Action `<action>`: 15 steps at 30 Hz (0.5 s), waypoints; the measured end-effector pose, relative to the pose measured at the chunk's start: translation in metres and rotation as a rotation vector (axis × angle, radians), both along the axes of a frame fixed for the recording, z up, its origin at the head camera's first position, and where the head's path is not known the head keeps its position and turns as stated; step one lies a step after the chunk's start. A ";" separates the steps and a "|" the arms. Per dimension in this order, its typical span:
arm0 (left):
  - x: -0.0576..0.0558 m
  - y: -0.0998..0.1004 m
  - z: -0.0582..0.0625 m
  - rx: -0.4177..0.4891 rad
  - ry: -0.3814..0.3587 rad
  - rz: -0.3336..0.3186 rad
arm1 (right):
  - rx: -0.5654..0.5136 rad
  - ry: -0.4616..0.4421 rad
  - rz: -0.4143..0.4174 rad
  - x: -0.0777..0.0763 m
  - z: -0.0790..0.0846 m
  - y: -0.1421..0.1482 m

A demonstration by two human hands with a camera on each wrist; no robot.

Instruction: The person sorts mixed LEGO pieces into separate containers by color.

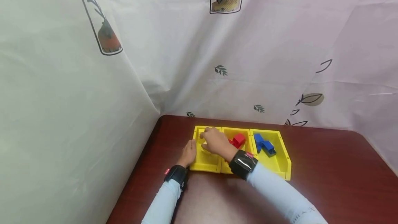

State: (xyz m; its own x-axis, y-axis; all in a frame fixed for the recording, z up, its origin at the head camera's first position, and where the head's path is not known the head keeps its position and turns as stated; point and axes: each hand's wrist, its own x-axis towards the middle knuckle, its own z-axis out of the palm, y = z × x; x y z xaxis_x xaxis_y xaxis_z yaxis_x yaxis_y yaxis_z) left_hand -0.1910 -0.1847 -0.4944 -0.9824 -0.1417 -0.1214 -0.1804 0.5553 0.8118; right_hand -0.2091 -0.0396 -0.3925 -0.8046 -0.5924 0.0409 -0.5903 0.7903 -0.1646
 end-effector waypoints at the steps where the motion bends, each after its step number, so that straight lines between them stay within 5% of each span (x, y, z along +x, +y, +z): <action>1: -0.001 0.000 0.001 -0.002 0.004 0.001 | -0.022 0.011 0.000 0.005 0.005 0.006; 7: -0.003 0.002 0.000 -0.013 0.026 0.011 | -0.124 0.080 -0.018 0.040 0.019 0.046; 15: -0.001 0.002 -0.003 -0.009 0.026 0.032 | -0.195 0.151 -0.137 0.081 0.004 0.092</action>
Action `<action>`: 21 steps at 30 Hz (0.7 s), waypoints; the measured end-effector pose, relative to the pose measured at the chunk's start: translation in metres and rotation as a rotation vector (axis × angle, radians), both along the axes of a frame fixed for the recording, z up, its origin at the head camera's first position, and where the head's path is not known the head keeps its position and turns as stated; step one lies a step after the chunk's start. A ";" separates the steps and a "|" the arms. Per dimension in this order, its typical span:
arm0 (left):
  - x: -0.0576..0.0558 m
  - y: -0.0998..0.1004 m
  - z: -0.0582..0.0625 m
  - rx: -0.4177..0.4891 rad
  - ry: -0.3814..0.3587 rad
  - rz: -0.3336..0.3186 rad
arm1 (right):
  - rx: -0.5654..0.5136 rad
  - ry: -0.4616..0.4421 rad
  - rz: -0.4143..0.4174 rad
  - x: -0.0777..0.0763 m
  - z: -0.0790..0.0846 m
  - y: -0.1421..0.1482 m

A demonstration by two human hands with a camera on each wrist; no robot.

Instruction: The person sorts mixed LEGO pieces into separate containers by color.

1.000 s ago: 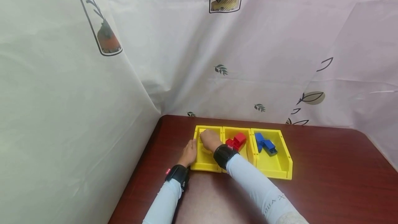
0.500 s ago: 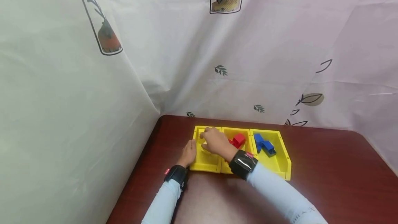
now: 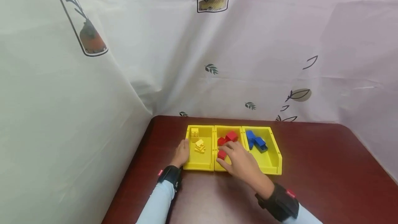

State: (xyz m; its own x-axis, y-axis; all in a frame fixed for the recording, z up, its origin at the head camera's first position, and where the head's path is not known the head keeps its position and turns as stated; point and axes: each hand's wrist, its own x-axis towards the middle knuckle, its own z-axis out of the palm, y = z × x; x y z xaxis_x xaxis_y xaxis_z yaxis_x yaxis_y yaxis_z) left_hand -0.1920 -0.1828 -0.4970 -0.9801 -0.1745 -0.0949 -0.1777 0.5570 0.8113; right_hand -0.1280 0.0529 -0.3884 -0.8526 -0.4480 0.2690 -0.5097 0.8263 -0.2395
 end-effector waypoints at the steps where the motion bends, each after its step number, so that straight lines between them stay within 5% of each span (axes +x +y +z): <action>1: 0.000 -0.001 0.001 -0.006 0.002 -0.001 | -0.008 0.003 -0.018 0.005 -0.005 0.004; 12: 0.007 -0.025 0.003 -0.090 -0.045 0.045 | -0.070 -0.073 -0.178 0.052 -0.058 0.024; 17: 0.015 -0.041 0.014 -0.229 -0.047 0.104 | -0.065 -0.117 -0.233 0.054 -0.063 0.028; 21: 0.032 -0.046 0.033 -0.342 0.001 0.110 | -0.054 -0.140 -0.260 0.051 -0.059 0.032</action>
